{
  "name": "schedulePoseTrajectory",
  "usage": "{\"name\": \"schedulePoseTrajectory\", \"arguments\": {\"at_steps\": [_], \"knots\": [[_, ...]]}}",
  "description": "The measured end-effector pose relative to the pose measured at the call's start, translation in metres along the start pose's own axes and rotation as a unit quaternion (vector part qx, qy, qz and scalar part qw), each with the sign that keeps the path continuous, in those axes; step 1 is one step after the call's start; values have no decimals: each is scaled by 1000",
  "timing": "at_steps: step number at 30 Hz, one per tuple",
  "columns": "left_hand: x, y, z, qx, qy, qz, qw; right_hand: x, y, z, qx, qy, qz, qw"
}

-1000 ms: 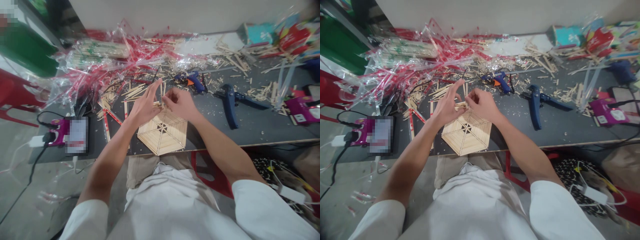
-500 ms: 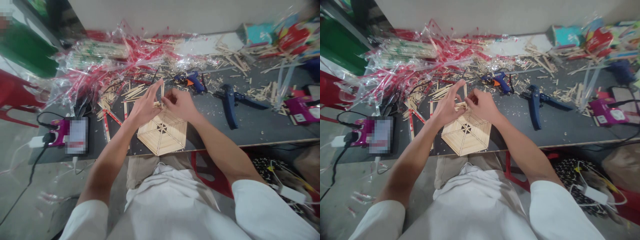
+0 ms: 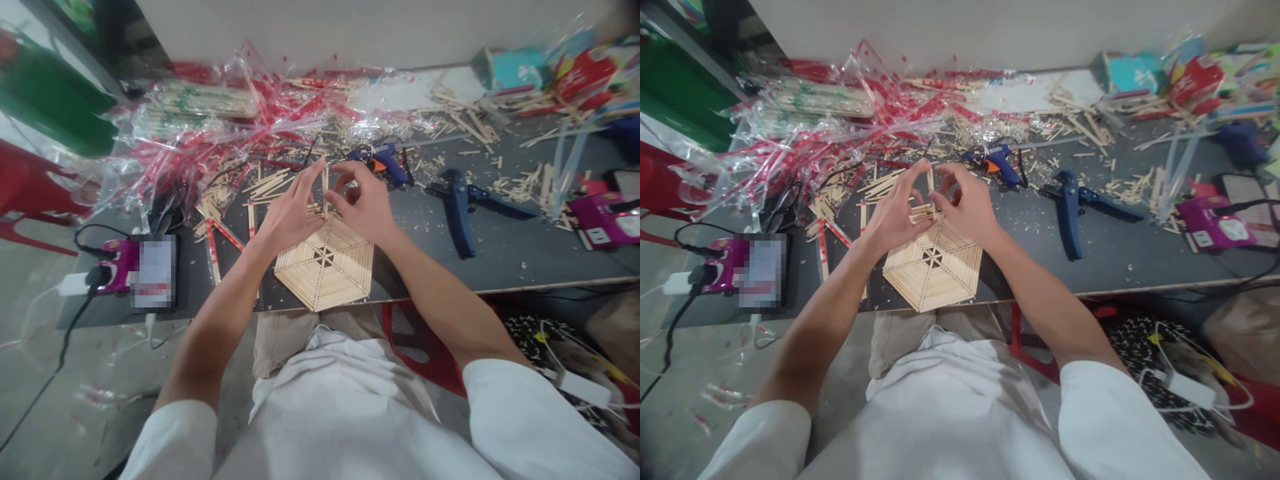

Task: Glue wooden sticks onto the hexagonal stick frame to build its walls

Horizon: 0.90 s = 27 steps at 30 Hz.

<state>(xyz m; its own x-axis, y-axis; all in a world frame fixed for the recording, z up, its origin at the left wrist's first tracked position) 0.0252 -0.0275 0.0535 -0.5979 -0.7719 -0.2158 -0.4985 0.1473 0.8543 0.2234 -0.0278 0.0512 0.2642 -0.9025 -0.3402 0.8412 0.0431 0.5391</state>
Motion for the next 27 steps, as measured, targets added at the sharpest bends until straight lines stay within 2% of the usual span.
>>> {"name": "schedulePoseTrajectory", "arguments": {"at_steps": [15, 27], "knots": [[1, 0, 2, -2, -11, -1, 1000, 0, -4, -2, -9, -21, 13, 1000], [0, -2, 9, 16, -19, -5, 1000, -1, -4, -6, -28, -11, 32, 999]]}}
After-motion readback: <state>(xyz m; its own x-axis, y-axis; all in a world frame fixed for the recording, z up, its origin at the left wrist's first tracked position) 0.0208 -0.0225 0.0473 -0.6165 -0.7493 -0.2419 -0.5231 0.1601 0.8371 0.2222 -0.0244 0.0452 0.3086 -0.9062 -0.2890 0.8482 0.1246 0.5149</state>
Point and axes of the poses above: each hand's wrist, its own x-axis away from the middle knuckle, its own y-axis out of the back of the hand, z = x × y, the point moved 1 cm from there along -x, towards the middle knuckle, and after that the axes turned 7 degrees about z, right-handed, at the moved point
